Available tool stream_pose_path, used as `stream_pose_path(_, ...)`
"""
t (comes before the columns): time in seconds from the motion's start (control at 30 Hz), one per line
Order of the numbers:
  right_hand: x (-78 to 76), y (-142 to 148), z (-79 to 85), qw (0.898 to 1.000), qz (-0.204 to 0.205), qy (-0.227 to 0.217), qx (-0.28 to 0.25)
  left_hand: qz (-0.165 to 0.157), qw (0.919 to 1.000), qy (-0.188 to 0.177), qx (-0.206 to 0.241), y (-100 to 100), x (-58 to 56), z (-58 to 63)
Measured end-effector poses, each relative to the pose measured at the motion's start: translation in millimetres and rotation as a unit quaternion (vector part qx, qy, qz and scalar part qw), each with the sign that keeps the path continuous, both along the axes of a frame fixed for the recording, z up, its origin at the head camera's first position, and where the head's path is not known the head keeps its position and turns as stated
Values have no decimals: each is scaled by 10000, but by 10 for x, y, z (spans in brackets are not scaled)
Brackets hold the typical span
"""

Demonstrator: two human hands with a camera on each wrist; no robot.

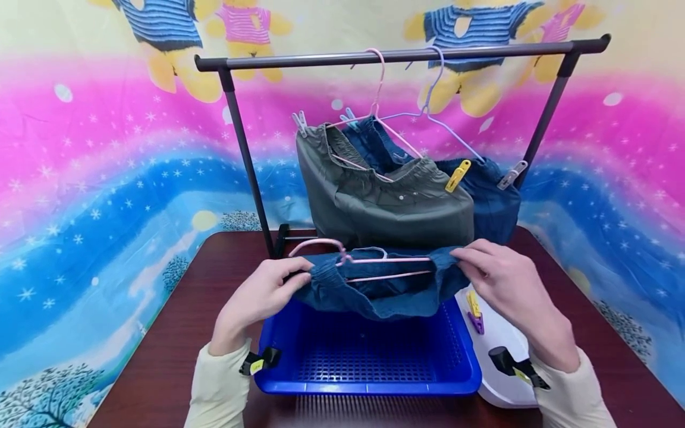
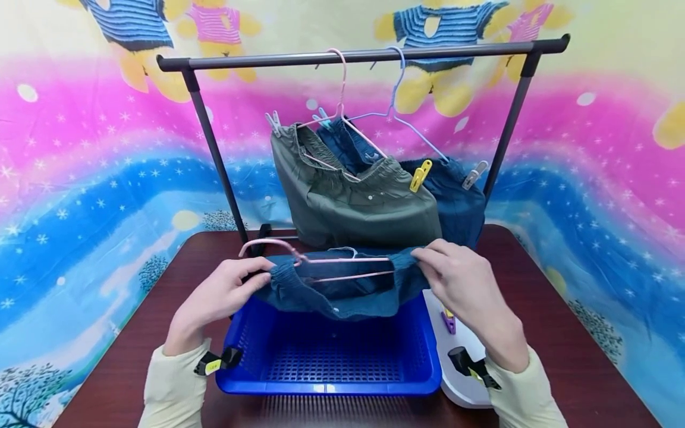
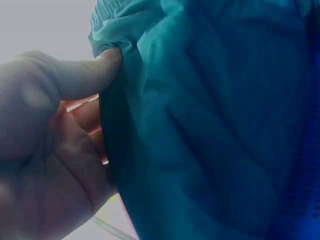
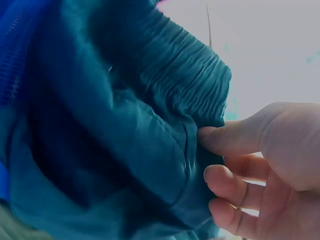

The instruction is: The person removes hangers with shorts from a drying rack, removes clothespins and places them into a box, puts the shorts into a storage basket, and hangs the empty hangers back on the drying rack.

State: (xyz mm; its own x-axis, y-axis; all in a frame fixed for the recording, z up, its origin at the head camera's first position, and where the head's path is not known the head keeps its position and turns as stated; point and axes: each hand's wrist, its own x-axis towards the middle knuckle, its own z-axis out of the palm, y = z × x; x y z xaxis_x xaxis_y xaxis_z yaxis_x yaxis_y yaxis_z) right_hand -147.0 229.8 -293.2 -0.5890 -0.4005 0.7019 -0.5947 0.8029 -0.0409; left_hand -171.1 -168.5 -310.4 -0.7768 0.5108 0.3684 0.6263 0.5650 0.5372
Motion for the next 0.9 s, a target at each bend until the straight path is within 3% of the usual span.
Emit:
stream_pose_path(0.17, -22, -75, -34, 9997, 136, -99, 150, -178, 9997, 59, -162, 72, 12, 1)
stream_pose_path(0.43, -16, 1, -10, 9982, -84, -594, 13, -357, 9988, -96, -322, 77, 25, 23)
stream_pose_path(0.73, -15, 165, 47, 9934, -491, -1027, -156, -451, 9986, 266, -39, -28, 20, 24)
stream_pose_path(0.9, -16, 221, 67, 9910, -647, -1166, -158, -375, 9989, 265, 109, -56, 3, 23)
